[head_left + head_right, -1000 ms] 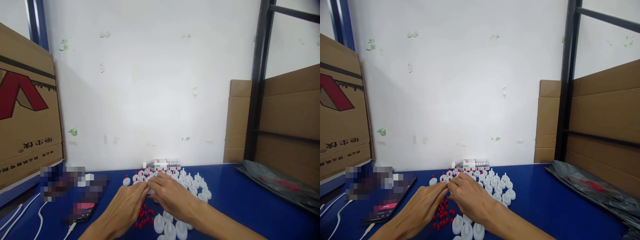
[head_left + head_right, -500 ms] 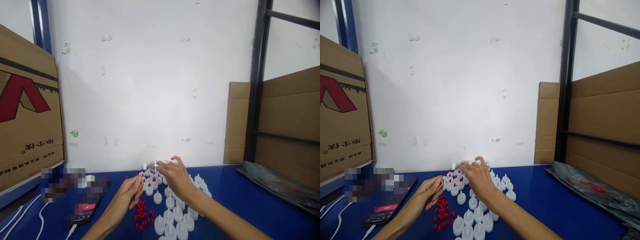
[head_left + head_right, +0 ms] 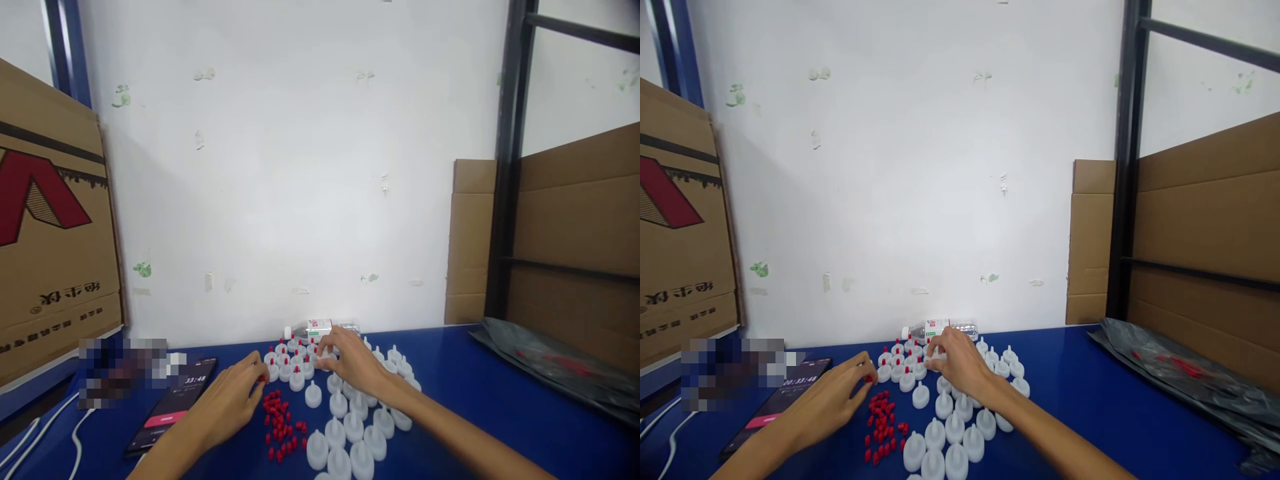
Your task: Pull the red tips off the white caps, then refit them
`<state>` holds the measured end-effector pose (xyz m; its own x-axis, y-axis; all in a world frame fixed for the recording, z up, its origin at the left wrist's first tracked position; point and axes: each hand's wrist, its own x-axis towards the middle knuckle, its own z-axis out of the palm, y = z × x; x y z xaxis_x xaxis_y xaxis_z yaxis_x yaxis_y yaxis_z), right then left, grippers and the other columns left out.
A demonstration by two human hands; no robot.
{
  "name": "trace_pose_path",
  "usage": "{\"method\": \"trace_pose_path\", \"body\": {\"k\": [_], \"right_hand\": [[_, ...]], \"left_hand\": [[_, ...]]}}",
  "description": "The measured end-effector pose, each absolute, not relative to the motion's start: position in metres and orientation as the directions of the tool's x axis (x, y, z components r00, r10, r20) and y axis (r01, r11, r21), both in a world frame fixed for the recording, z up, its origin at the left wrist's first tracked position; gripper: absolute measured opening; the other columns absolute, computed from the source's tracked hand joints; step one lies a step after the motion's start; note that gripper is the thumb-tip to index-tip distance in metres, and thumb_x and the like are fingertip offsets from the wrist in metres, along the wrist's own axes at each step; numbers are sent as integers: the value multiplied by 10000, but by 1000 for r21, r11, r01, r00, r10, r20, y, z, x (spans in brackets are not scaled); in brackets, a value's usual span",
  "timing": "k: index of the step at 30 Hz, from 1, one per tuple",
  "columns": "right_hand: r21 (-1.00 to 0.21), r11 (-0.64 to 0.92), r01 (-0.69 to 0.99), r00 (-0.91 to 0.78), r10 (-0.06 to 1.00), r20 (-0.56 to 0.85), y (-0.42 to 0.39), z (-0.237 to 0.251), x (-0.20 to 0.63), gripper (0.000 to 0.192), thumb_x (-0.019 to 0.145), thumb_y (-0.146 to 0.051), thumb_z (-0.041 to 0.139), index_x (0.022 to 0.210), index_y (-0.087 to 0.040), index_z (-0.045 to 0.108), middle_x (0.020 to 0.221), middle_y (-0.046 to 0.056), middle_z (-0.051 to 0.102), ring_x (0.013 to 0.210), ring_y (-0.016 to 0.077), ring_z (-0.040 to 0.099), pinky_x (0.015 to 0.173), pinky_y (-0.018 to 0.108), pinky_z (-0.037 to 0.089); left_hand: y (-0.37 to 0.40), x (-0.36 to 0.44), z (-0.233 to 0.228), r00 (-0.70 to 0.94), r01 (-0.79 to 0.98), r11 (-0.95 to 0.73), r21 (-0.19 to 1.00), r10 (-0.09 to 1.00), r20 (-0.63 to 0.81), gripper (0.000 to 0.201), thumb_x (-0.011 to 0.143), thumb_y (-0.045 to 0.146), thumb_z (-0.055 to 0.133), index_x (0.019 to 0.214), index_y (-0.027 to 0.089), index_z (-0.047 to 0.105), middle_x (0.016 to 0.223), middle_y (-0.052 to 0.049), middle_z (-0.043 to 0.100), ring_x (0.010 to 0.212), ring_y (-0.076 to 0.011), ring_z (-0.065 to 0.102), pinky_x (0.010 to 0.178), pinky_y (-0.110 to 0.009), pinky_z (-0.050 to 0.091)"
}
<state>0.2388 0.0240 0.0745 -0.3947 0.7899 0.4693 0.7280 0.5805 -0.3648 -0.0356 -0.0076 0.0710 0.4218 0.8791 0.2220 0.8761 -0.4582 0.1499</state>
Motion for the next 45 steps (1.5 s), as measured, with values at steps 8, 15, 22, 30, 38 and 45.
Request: {"method": "trace_pose_path", "body": {"k": [8, 15, 22, 30, 38, 45], "right_hand": [[-361, 547, 755, -414, 825, 383, 28, 68, 241, 95, 912, -272, 710, 899, -238, 798, 895, -2, 803, 815, 199, 745, 722, 250, 481], [-221, 418, 881, -320, 872, 371, 31, 89, 252, 304, 1049, -372, 499, 1031, -213, 758, 975, 58, 782, 969, 242, 720, 907, 355, 480], [-112, 260, 959, -238, 954, 182, 42, 102, 280, 268, 1010, -384, 621, 1171, -174, 657, 1184, 75, 676, 1023, 224, 673, 906, 449, 557], [-103, 252, 962, -256, 966, -26, 43, 91, 282, 288, 1011, -384, 618, 1211, -179, 642, 1213, 81, 663, 1027, 227, 671, 895, 444, 565], [-73, 276, 958, -273, 961, 49, 46, 81, 280, 284, 1009, -390, 621, 1190, -173, 648, 1195, 78, 669, 1022, 227, 671, 895, 446, 561], [-155, 364, 918, -303, 899, 317, 40, 107, 278, 368, 1029, -482, 534, 1005, -157, 705, 990, 135, 728, 1016, 288, 666, 955, 449, 449]], "left_hand": [[-5, -42, 68, 399, 900, -418, 124, 904, 150, 242, 948, 176, 448, 1021, 226, 673, 1106, -70, 683, 1058, -254, 641, 867, -339, 447], [-2, -42, 65, 342, 924, -357, 137, 932, 123, 166, 916, 180, 537, 984, 242, 675, 1035, -45, 719, 1003, -244, 650, 820, -307, 432], [-3, -42, 64, 385, 909, -394, 132, 919, 88, 225, 940, 174, 522, 1060, 240, 700, 1116, -61, 706, 1054, -246, 651, 875, -310, 444], [-8, -40, 65, 426, 868, -431, 248, 901, 75, 199, 934, 192, 545, 1062, 237, 691, 1085, -44, 716, 1042, -228, 637, 893, -313, 451], [-9, -38, 66, 421, 883, -439, 168, 897, 133, 294, 996, 229, 419, 1062, 250, 705, 1086, -59, 727, 1045, -243, 659, 896, -320, 454], [-10, -30, 71, 362, 895, -419, 152, 882, 300, 341, 1039, 286, 343, 1098, 256, 678, 1125, -67, 726, 1079, -256, 672, 904, -341, 446]]}}
